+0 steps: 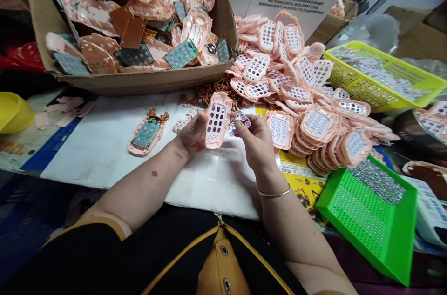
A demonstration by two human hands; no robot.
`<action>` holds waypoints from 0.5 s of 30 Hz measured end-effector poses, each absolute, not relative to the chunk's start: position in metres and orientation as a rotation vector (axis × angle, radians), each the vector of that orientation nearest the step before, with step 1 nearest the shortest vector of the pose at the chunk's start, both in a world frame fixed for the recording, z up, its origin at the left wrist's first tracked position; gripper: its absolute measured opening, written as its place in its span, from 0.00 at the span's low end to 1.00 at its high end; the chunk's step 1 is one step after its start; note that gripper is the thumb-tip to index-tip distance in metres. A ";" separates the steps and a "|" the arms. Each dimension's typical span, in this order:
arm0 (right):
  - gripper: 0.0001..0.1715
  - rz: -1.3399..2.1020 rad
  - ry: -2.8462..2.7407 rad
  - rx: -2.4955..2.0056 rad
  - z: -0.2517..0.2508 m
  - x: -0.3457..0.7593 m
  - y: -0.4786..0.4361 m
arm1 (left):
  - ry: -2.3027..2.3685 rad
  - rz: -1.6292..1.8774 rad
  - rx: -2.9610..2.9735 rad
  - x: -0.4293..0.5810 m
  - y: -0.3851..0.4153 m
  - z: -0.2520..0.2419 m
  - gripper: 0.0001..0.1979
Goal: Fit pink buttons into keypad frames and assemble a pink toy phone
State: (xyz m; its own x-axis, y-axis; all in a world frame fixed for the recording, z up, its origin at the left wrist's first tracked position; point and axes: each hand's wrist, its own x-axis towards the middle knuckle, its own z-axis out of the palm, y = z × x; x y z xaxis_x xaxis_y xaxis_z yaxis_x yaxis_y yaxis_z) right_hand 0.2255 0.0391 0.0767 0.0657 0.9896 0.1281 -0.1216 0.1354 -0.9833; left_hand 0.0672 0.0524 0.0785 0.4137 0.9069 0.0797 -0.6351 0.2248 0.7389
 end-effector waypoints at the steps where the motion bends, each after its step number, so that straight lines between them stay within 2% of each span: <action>1: 0.21 1.169 -1.126 -1.044 0.076 0.224 0.039 | 0.413 1.112 0.769 0.068 0.052 0.078 0.47; 4: 0.16 1.065 -1.144 -1.048 0.075 0.223 0.037 | 0.410 1.157 0.717 0.069 0.053 0.075 0.47; 8: 0.04 0.473 -1.355 -1.061 0.075 0.227 0.035 | 0.409 1.205 0.660 0.068 0.056 0.074 0.45; 11: 0.07 0.218 -1.515 -0.999 0.077 0.230 0.033 | 0.431 1.216 0.678 0.068 0.057 0.074 0.45; 15: 0.10 0.149 -1.550 -0.951 0.079 0.229 0.031 | 0.437 1.207 0.685 0.067 0.058 0.073 0.45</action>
